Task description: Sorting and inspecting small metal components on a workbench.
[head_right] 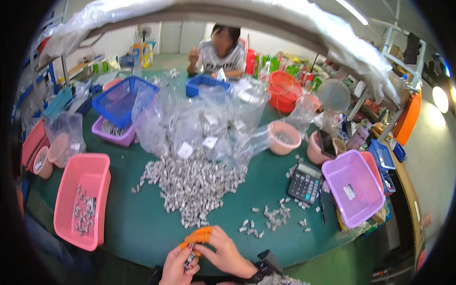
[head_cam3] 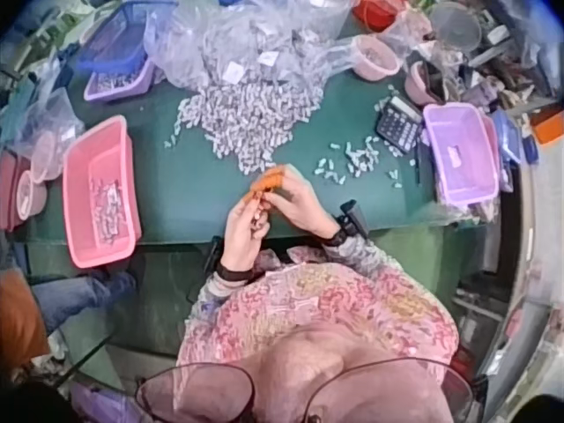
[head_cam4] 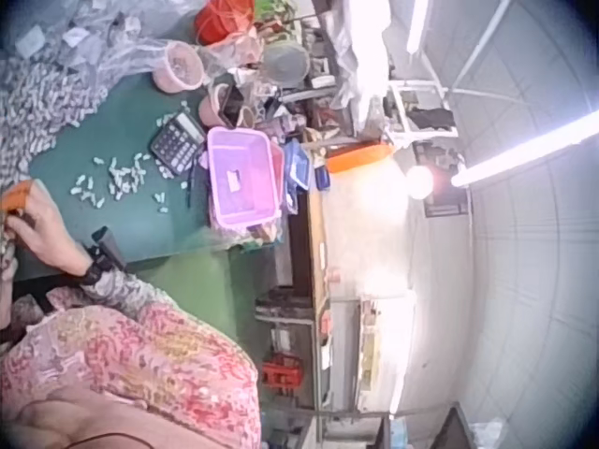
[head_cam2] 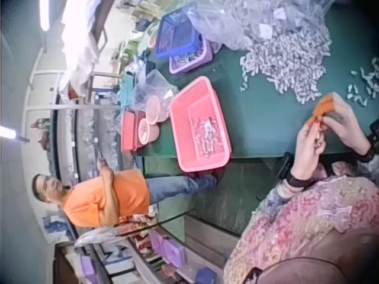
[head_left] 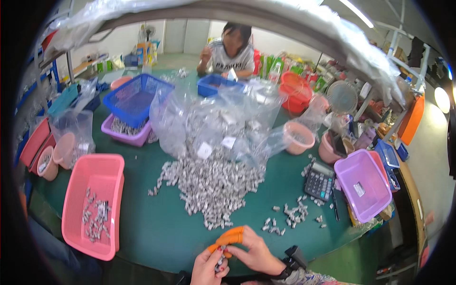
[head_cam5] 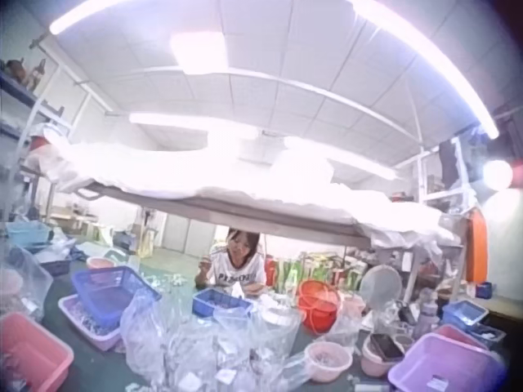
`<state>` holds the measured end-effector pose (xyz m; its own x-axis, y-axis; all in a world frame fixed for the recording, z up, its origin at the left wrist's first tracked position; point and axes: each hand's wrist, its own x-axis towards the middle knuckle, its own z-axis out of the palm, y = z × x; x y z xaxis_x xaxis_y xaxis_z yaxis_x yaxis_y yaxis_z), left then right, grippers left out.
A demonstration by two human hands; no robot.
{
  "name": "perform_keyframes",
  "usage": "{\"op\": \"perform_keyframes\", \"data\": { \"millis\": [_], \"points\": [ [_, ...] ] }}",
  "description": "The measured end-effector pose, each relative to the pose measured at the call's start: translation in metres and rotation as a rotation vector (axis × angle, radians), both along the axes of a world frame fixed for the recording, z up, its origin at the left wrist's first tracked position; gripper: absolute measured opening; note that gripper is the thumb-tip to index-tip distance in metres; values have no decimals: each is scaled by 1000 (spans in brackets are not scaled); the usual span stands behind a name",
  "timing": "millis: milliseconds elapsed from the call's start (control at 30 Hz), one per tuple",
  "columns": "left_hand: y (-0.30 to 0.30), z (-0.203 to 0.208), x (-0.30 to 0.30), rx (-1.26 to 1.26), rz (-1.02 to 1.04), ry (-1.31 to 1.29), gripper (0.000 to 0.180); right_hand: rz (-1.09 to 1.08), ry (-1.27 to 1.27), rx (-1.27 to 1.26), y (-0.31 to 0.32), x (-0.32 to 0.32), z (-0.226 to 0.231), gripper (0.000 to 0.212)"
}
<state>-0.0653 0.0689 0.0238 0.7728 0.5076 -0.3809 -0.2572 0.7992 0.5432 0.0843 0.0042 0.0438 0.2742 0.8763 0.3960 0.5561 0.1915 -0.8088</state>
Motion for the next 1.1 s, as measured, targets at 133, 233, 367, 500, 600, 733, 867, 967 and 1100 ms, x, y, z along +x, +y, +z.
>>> {"op": "perform_keyframes", "data": {
  "millis": [133, 233, 367, 500, 600, 733, 867, 967, 1100],
  "points": [
    [1, 11, 1, -66, 5, 38, 19, -1, 71, -88, 3, 2, -4, 28],
    [2, 4, 1, -78, -5, 4, 20, -55, 181, -124, 1, -1, -2, 39],
    [-1, 2, -2, -153, -4, -3, 24, -29, 241, -158, -5, -2, -12, 44],
    [-3, -1, -6, -127, -4, 10, 22, -5, 265, -171, -6, -7, -13, 45],
    [-6, -2, -7, -122, -5, 12, 22, -16, 297, -192, -7, -10, -9, 44],
    [-6, 3, -6, -147, -6, 4, 23, -31, 245, -132, -7, -8, -13, 44],
    [-6, 0, -6, -140, -11, 1, 25, -54, 218, -135, -8, 0, -11, 37],
    [-3, -3, -10, -146, -48, -3, 27, -140, -76, -158, -14, 24, 5, 27],
    [0, -5, -17, -147, -26, 29, 27, -303, -484, -313, -35, 78, 1, 26]
  ]
}}
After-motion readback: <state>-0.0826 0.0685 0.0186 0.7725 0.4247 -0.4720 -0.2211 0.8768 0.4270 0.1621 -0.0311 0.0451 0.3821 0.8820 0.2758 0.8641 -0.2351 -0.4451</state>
